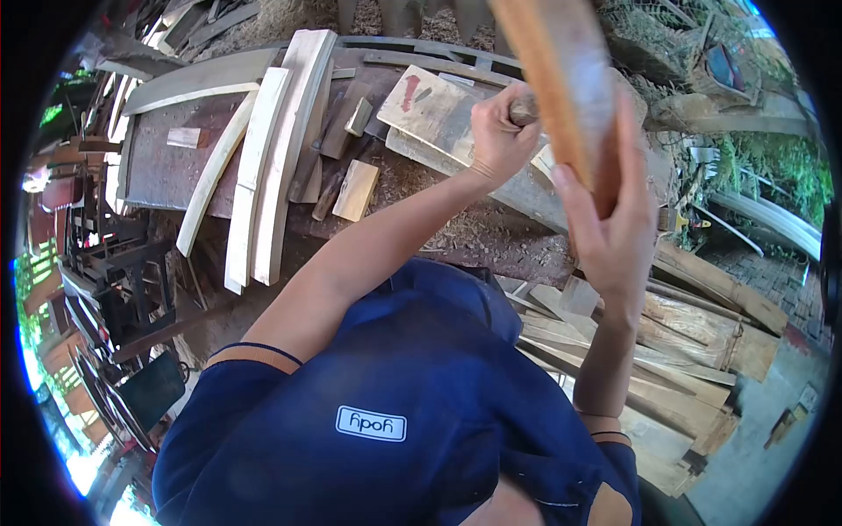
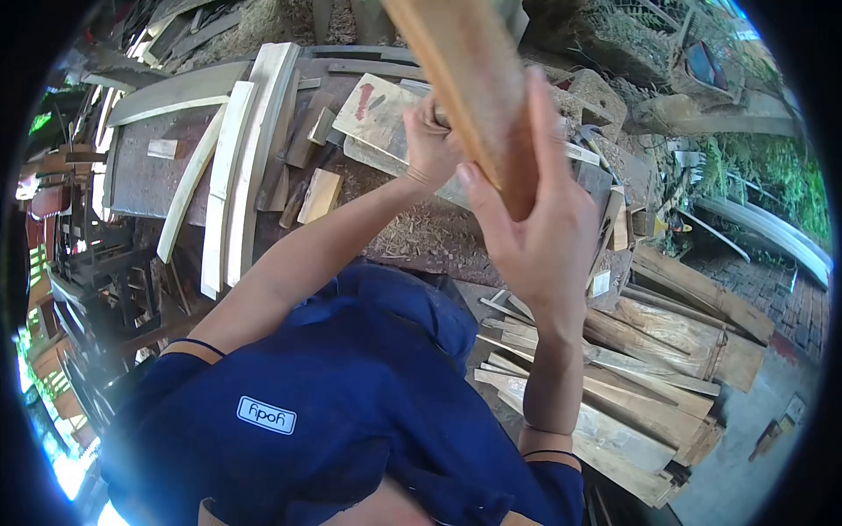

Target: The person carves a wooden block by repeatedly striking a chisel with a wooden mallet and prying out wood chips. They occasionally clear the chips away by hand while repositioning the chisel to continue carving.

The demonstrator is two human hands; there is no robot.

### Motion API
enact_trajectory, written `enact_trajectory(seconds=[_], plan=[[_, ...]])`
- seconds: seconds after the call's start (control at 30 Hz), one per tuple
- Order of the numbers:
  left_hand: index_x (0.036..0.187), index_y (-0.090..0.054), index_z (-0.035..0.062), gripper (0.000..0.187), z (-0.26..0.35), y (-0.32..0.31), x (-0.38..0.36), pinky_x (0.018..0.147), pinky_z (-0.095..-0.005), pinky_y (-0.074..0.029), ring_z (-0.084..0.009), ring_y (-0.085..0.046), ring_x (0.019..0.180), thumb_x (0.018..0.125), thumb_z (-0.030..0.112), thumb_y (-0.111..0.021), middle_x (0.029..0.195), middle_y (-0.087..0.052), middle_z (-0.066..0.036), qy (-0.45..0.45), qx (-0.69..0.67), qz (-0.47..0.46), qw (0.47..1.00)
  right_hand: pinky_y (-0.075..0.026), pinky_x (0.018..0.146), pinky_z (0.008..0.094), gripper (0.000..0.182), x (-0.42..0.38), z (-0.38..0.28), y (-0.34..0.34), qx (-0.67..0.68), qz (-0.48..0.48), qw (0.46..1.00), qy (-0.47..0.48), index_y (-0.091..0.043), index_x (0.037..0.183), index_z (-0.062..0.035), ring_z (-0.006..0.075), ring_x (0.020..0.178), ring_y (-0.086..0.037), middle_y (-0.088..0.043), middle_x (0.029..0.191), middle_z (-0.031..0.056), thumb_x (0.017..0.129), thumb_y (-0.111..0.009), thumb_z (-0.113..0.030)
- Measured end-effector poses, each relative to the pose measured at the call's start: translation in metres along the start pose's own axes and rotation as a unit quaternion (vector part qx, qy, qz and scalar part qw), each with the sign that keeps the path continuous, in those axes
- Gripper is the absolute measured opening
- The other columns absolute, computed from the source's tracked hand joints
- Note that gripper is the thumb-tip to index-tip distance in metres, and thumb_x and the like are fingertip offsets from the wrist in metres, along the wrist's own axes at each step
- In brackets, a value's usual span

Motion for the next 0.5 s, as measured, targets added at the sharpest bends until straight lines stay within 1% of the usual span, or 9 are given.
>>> enact_trajectory(seconds=[0.07,0.1,0.17,0.2,0.23,0.3,0.37,0.4,0.5], plan=[[0.097,-0.069,-0.0020,0.021,-0.002,-0.002,-0.003,0.064,-0.0219,-0.051,-0.0018,-0.057,0.076,0.079,0.005,-0.076,0.081,-0.072,-0.005,0.005,0.013,-0.023,1.000,-0.054,0.087,0.0410,0.076,0.000,-0.002,0.002,0.091,0.156,0.972,0.152,-0.033,0.152,-0.0157,0.0340,0.094,-0.071,-0.072,0.104,0.0180,0.086,-0.069,-0.030],[0.097,-0.069,-0.0020,0.021,0.002,0.012,-0.017,0.064,-0.0219,-0.051,-0.0018,-0.057,0.076,0.079,0.005,-0.076,0.081,-0.072,-0.005,0.032,0.026,-0.021,0.999,-0.054,0.087,0.0410,0.076,-0.007,-0.007,-0.005,0.101,0.140,0.976,0.130,-0.033,0.152,-0.0157,0.0340,0.094,-0.071,-0.072,0.104,0.0180,0.086,-0.069,-0.030],[0.088,-0.067,-0.0028,0.013,0.006,0.016,-0.016,0.062,-0.0239,-0.050,-0.0024,-0.055,0.071,0.080,0.006,-0.075,0.076,-0.069,-0.001,0.049,-0.017,-0.020,0.998,-0.053,0.089,0.0398,0.073,-0.012,-0.007,-0.009,-0.013,-0.001,1.000,0.000,-0.034,0.151,-0.0121,0.0314,0.100,-0.070,-0.070,0.108,0.0209,0.088,-0.067,-0.028],[0.081,-0.066,0.0000,0.013,0.010,0.013,-0.009,0.054,-0.0240,-0.044,-0.0028,-0.051,0.061,0.083,0.009,-0.074,0.068,-0.063,0.003,0.036,-0.039,-0.004,0.999,-0.052,0.091,0.0389,0.074,-0.012,-0.005,-0.007,0.000,-0.018,1.000,-0.016,-0.033,0.151,-0.0089,0.0318,0.107,-0.067,-0.066,0.117,0.0242,0.088,-0.067,-0.028],[0.081,-0.066,0.0000,0.013,0.010,0.015,-0.001,0.054,-0.0240,-0.044,-0.0028,-0.051,0.061,0.083,0.009,-0.074,0.068,-0.063,0.003,0.033,-0.044,-0.005,0.999,-0.052,0.091,0.0389,0.074,-0.011,-0.001,-0.008,-0.004,-0.015,1.000,-0.014,-0.033,0.151,-0.0089,0.0318,0.107,-0.067,-0.066,0.117,0.0242,0.088,-0.067,-0.028],[0.071,-0.061,0.0047,0.023,0.003,0.031,0.021,0.049,-0.0222,-0.035,-0.0026,-0.043,0.055,0.087,0.016,-0.073,0.059,-0.054,0.006,0.082,-0.048,0.064,0.993,-0.048,0.096,0.0392,0.074,-0.013,0.009,-0.016,0.091,0.033,0.995,0.001,-0.033,0.151,-0.0056,0.0328,0.115,-0.063,-0.060,0.127,0.0263,0.088,-0.067,-0.027],[0.064,-0.053,0.0092,0.034,-0.019,0.051,0.046,0.046,-0.0218,-0.029,-0.0018,-0.040,0.051,0.089,0.021,-0.072,0.055,-0.048,0.007,0.131,-0.089,0.121,0.980,-0.046,0.098,0.0400,0.074,-0.016,0.015,-0.019,0.111,0.053,0.992,-0.010,-0.033,0.150,-0.0052,0.0335,0.117,-0.060,-0.058,0.129,0.0263,0.088,-0.066,-0.027],[0.060,-0.044,0.0107,0.041,-0.013,0.058,0.055,0.042,-0.0244,-0.029,-0.0046,-0.039,0.045,0.090,0.022,-0.070,0.052,-0.046,0.005,0.157,-0.082,0.147,0.973,-0.044,0.101,0.0407,0.074,-0.017,0.019,-0.020,0.129,0.075,0.988,-0.022,-0.033,0.150,-0.0048,0.0342,0.120,-0.058,-0.056,0.132,0.0263,0.088,-0.066,-0.027],[0.057,-0.042,0.0126,0.042,-0.009,0.072,0.069,0.037,-0.0272,-0.027,-0.0090,-0.037,0.038,0.087,0.021,-0.071,0.049,-0.045,0.001,0.183,-0.148,0.168,0.957,-0.040,0.105,0.0423,0.074,-0.022,0.028,-0.019,0.134,0.077,0.987,-0.051,-0.032,0.150,-0.0039,0.0346,0.126,-0.053,-0.051,0.138,0.0262,0.088,-0.065,-0.028]])
Point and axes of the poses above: each hand's wrist, its own x-axis towards the middle knuckle, its own y-axis out of the back of the hand, z = x × y, the point moved 1 cm from there along x, towards the middle knuckle
